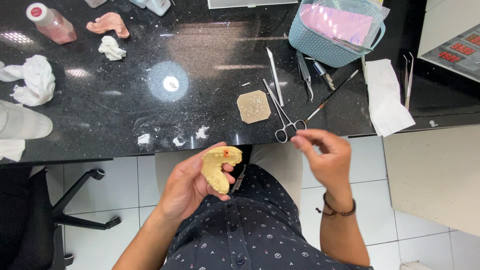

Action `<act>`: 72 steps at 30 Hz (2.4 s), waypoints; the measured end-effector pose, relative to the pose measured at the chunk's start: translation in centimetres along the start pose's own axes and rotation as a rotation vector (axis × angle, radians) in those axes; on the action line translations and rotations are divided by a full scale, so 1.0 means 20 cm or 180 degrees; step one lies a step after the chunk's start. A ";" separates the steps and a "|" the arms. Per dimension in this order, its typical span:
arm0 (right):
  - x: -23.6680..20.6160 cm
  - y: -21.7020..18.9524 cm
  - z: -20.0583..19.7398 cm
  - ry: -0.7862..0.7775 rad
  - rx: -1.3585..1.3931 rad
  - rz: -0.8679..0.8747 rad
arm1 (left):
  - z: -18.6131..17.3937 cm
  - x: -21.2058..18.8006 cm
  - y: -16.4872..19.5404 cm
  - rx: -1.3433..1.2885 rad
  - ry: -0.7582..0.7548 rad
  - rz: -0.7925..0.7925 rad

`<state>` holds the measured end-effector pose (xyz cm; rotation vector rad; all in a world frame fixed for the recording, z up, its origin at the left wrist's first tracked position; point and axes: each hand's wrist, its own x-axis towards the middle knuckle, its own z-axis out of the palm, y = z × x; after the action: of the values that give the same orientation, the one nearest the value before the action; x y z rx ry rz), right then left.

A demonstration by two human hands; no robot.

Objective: The person holds a yellow dental model of an upper jaw and uses a fine brush to apply and shape material on the teeth of the model. They dip the brush in a glass of liquid, wipe it on a tissue, and turn the model to work on different areas.

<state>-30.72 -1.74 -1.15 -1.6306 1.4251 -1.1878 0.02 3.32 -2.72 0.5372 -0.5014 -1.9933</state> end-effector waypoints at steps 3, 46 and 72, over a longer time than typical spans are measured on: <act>-0.13 -0.03 0.12 -0.0678 0.0958 -0.0063 | 0.04 0.00 -0.05 0.0147 -0.0076 -0.0153; 0.43 0.37 -0.49 0.0134 -0.1818 0.0830 | 0.00 -0.27 -0.22 0.1160 0.0154 0.0795; -0.49 -0.37 0.11 -0.0371 -0.0272 -0.1735 | 0.15 -0.27 -0.30 0.1183 -0.0233 0.0469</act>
<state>-25.80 9.15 2.64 -2.1953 0.9948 -1.3027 -3.64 11.12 -2.84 0.6353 -0.9407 -1.7911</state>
